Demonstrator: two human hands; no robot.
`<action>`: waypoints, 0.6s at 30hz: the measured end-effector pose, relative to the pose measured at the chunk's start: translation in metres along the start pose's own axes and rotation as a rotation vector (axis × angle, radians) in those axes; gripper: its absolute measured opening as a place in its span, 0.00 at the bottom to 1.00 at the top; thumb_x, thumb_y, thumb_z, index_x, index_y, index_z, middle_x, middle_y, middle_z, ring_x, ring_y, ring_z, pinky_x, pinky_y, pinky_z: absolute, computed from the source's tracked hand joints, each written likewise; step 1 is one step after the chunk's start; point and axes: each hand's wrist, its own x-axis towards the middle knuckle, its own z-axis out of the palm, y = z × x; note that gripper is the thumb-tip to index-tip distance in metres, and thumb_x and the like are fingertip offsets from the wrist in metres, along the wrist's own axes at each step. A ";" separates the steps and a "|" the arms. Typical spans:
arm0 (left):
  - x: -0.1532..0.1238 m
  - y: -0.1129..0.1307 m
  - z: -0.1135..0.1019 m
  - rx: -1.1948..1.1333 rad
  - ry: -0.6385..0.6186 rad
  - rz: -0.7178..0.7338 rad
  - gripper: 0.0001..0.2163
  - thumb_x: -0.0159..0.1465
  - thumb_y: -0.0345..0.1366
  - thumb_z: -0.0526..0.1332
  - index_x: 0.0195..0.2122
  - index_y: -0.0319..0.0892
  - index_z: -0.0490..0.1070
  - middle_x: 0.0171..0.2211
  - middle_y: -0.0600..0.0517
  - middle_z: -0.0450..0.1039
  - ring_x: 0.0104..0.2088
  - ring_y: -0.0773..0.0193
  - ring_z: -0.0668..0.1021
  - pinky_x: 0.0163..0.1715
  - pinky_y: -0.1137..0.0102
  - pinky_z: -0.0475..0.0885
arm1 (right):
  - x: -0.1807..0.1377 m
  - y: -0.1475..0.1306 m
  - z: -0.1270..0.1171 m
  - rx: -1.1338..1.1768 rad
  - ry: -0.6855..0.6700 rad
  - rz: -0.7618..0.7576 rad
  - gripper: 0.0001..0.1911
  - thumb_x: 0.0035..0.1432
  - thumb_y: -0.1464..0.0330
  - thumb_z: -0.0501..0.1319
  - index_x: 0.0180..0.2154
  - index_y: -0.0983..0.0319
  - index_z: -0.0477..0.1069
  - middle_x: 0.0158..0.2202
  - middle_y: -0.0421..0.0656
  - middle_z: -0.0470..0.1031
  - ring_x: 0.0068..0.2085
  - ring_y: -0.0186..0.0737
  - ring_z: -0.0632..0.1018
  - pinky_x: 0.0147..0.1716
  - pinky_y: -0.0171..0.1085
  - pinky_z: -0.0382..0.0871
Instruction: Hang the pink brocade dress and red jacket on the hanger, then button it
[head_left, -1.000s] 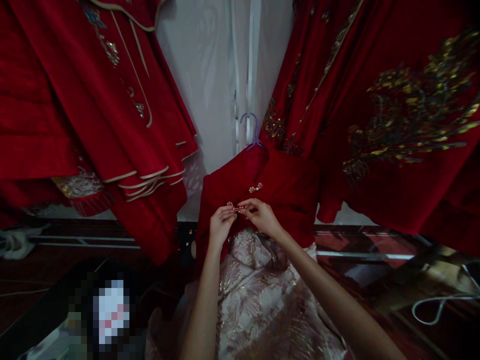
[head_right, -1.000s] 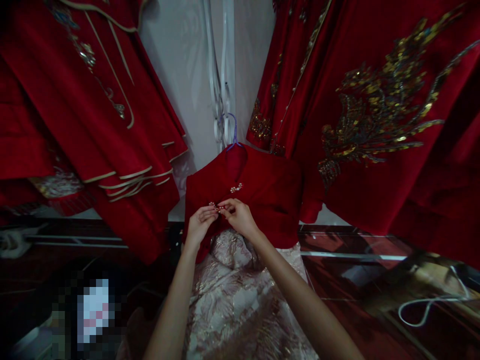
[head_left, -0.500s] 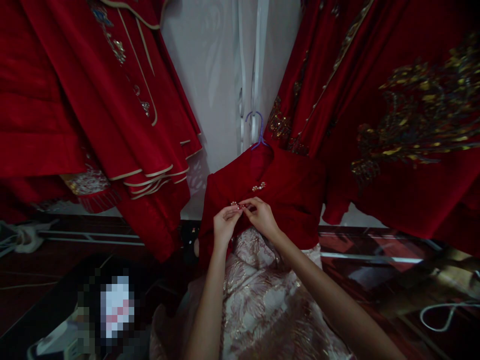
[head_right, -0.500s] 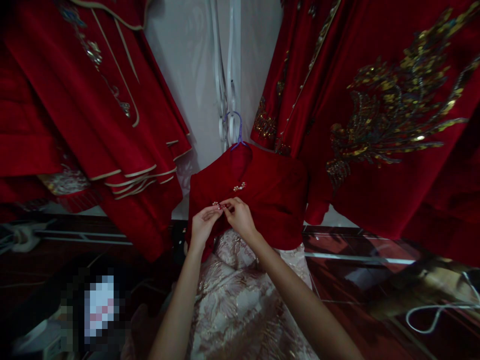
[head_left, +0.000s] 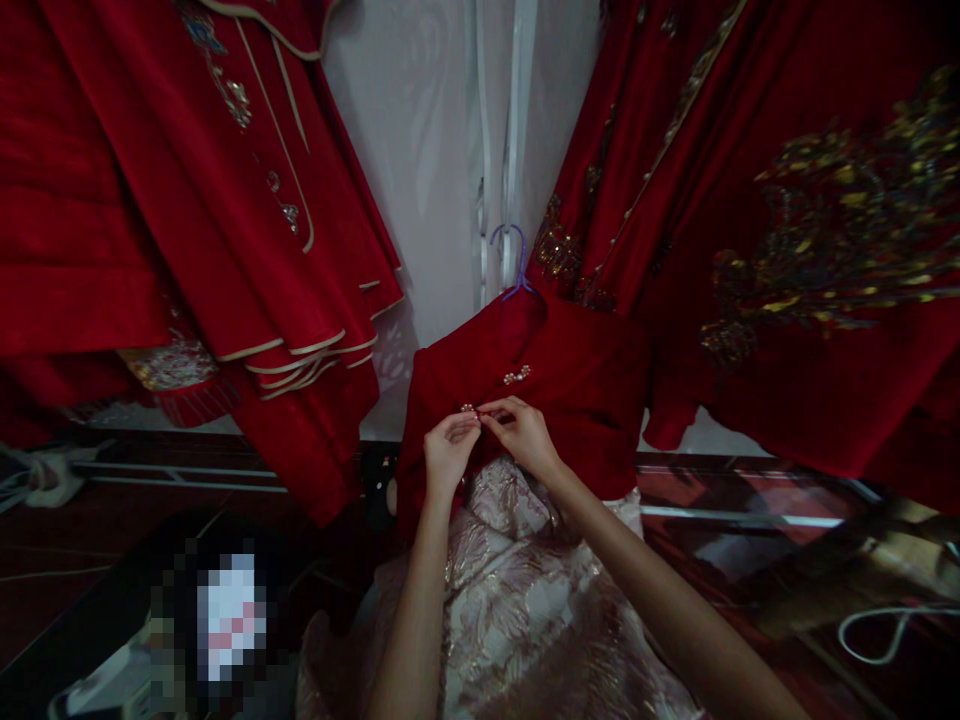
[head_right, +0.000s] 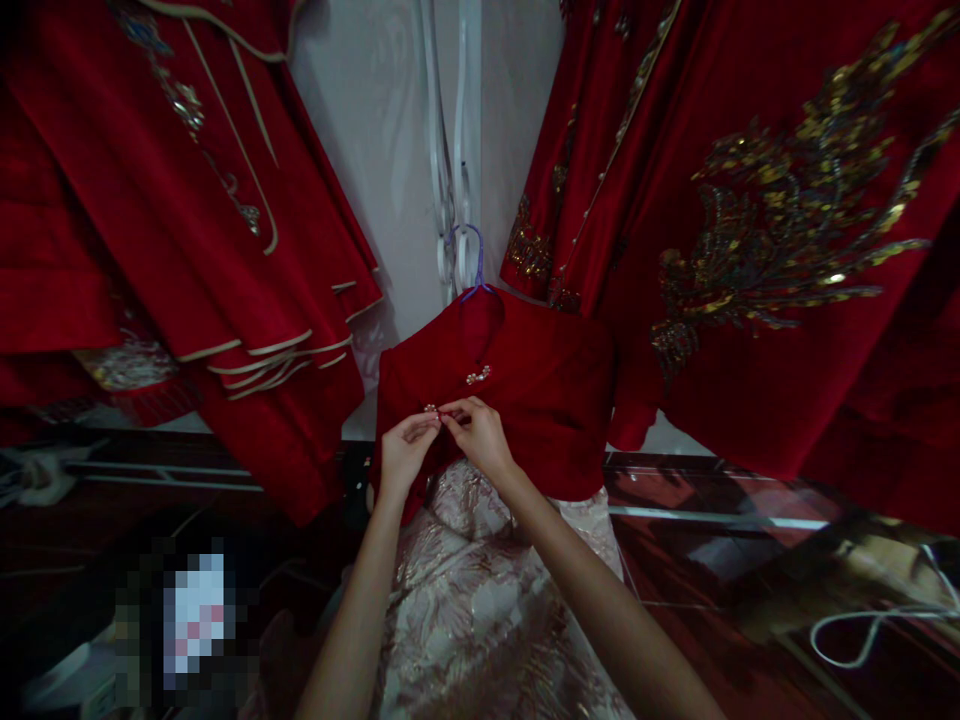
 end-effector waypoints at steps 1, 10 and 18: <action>0.000 0.001 0.001 -0.003 0.001 -0.003 0.10 0.49 0.33 0.66 0.33 0.38 0.75 0.32 0.48 0.78 0.33 0.64 0.79 0.41 0.66 0.74 | 0.000 0.000 -0.001 0.001 -0.004 0.000 0.09 0.55 0.68 0.58 0.37 0.59 0.75 0.34 0.42 0.75 0.32 0.33 0.76 0.35 0.33 0.71; -0.001 0.001 -0.001 0.055 0.011 0.043 0.08 0.51 0.34 0.65 0.33 0.38 0.76 0.32 0.47 0.78 0.33 0.63 0.79 0.41 0.66 0.74 | -0.001 0.003 0.001 0.020 0.005 0.007 0.10 0.56 0.68 0.57 0.38 0.60 0.75 0.35 0.43 0.75 0.33 0.34 0.76 0.35 0.34 0.71; -0.002 0.005 0.001 0.044 -0.002 0.030 0.10 0.50 0.34 0.67 0.33 0.38 0.75 0.31 0.47 0.78 0.32 0.63 0.79 0.38 0.67 0.74 | 0.000 0.002 -0.001 0.021 -0.016 0.007 0.10 0.57 0.68 0.57 0.38 0.60 0.75 0.37 0.42 0.76 0.34 0.34 0.76 0.37 0.33 0.71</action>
